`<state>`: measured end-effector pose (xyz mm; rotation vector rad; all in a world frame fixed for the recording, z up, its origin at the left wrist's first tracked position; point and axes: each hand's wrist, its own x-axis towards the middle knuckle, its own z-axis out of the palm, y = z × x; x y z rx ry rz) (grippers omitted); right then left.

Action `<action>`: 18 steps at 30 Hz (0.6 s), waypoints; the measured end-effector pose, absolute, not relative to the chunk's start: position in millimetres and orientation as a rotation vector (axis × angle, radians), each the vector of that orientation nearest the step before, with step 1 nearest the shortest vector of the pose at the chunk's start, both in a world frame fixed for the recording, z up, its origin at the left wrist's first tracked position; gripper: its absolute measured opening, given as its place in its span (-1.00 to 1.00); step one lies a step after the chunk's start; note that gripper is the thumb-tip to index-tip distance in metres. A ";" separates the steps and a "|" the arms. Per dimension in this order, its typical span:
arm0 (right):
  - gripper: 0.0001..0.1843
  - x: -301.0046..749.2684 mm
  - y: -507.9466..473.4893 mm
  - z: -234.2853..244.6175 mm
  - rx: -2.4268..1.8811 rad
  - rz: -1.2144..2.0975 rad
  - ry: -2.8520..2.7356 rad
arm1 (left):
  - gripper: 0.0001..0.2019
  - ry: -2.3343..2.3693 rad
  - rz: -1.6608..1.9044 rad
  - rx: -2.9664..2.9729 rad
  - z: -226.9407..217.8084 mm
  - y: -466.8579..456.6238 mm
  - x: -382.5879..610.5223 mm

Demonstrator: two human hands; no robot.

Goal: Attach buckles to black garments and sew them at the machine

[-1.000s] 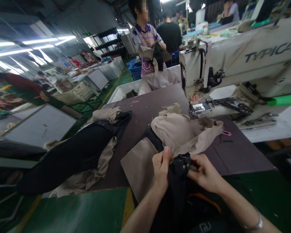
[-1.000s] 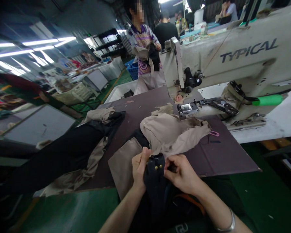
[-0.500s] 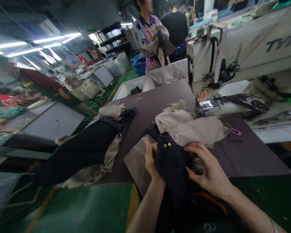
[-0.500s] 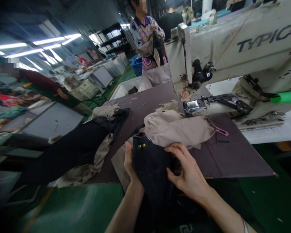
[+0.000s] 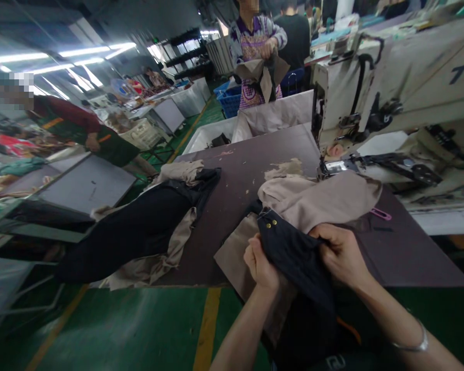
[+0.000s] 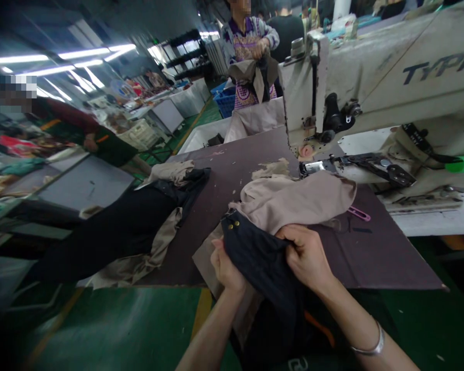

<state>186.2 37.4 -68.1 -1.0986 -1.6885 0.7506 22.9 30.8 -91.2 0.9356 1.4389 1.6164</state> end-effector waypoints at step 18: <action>-0.69 218.4 28.3 -36.3 -0.966 1.471 -1.374 | -0.96 0.952 1.338 1.896 -62.5 31.9 -2.6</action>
